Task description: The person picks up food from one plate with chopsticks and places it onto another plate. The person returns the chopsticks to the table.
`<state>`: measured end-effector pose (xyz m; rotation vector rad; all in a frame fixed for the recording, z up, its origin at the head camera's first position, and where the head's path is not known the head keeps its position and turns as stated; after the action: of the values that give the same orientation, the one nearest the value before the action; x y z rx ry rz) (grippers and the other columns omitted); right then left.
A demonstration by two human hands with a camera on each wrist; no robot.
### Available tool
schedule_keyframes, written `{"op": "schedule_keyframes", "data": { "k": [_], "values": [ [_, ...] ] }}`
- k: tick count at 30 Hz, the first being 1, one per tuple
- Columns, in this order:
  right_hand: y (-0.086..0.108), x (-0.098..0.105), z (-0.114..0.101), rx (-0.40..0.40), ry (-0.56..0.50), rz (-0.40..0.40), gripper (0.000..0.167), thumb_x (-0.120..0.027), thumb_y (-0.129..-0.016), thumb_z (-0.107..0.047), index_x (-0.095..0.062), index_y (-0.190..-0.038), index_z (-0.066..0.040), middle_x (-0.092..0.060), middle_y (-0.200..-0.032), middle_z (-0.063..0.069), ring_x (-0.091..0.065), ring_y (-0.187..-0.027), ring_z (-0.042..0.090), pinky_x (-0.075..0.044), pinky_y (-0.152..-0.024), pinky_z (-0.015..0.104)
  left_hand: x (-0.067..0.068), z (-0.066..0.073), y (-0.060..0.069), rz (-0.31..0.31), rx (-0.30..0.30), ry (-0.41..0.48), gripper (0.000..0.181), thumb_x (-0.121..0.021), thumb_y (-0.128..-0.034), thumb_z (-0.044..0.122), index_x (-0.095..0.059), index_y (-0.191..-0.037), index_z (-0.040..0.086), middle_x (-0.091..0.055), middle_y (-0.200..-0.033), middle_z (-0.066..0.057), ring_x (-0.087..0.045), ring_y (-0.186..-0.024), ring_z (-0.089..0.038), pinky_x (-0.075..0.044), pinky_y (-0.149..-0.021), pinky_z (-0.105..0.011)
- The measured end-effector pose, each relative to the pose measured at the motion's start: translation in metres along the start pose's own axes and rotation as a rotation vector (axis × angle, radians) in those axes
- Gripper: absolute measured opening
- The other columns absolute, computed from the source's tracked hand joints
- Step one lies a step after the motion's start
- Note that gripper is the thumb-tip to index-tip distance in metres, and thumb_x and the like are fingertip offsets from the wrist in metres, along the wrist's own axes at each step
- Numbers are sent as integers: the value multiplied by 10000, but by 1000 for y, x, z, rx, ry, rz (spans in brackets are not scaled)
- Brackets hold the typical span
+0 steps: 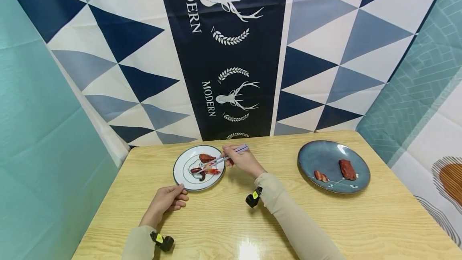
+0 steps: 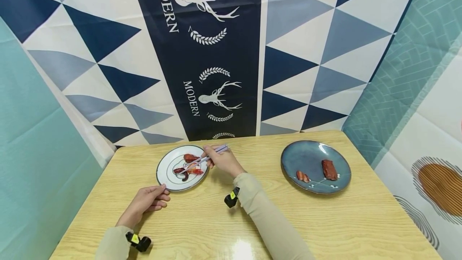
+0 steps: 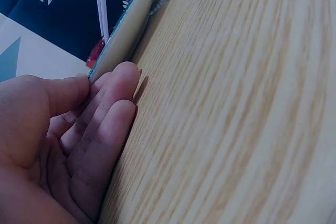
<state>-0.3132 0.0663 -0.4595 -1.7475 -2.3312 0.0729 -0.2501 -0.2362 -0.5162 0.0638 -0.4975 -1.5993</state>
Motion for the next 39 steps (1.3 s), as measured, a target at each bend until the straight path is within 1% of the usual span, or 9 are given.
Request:
{"op": "schedule_keyframes", "data": {
  "k": [3,6,12,18,20,26,29,34,39],
  "values": [
    [-1,-2,2,14,8,3,485,-544,-1082,-367,-743,-998,67,-677,-841,330,-617,-636,159,-614,-666,487,0,0,0,-2,-1,2,380,-592,-1057,352,-743,-1029,4,-753,-811,-24,-708,-642,-90,-590,-585,-231],
    [-1,-4,3,11,13,11,488,-544,-1079,-388,-750,-982,44,-687,-823,307,-628,-643,191,-602,-695,553,1,0,0,-4,-2,0,383,-591,-1057,353,-742,-1033,2,-752,-812,-24,-709,-644,-90,-591,-586,-231],
    [0,-6,4,-3,10,31,500,-550,-1072,-415,-755,-971,30,-702,-731,123,-633,-634,210,-608,-686,524,0,-1,0,-14,-2,-1,393,-593,-1056,368,-743,-1046,4,-752,-819,-23,-709,-645,-86,-594,-594,-230],
    [-1,-8,6,-28,15,50,506,-555,-1064,-443,-760,-976,12,-719,-759,177,-646,-632,205,-621,-682,445,-1,-2,-1,-12,1,-1,394,-599,-1052,371,-744,-1037,5,-752,-819,-28,-709,-645,-90,-594,-594,-232],
    [-2,-8,8,-34,17,55,509,-557,-1062,-445,-762,-980,13,-722,-760,176,-660,-641,254,-623,-683,435,-1,-2,-1,-14,2,-2,395,-598,-1052,373,-744,-1037,6,-752,-821,-28,-710,-647,-91,-594,-595,-233],
    [-3,-9,7,-52,46,65,539,-548,-1054,-489,-774,-999,-2,-721,-719,84,-679,-697,358,-604,-765,546,-1,-1,-1,-9,5,-2,392,-594,-1054,373,-746,-1032,12,-754,-818,-25,-709,-645,-89,-593,-594,-235],
    [-3,-10,6,-59,55,74,522,-550,-1054,-490,-778,-994,-24,-714,-703,44,-677,-667,275,-590,-788,580,0,0,-1,-6,7,-1,389,-593,-1055,367,-746,-1027,11,-754,-812,-24,-709,-642,-89,-593,-591,-235],
    [-4,-13,4,-59,62,86,485,-542,-1067,-452,-776,-999,-33,-711,-706,25,-646,-622,132,-587,-790,583,0,0,-1,-2,8,-5,385,-594,-1055,365,-747,-1023,13,-753,-812,-23,-709,-644,-89,-593,-591,-236],
    [-6,-14,5,-54,79,85,462,-536,-1073,-438,-770,-1005,-46,-700,-702,15,-625,-606,93,-594,-758,553,0,0,-1,-1,7,-7,379,-594,-1055,360,-747,-1020,14,-752,-812,-22,-708,-645,-88,-593,-591,-236]
  ]
}}
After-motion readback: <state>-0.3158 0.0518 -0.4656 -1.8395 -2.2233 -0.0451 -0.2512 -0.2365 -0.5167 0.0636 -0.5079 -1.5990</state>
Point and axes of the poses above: each hand's wrist, its own y-axis away from the middle knuckle, its own x-axis out of the back of the hand, z = x × y, the point moved 1 cm from there along -y, towards the middle knuckle
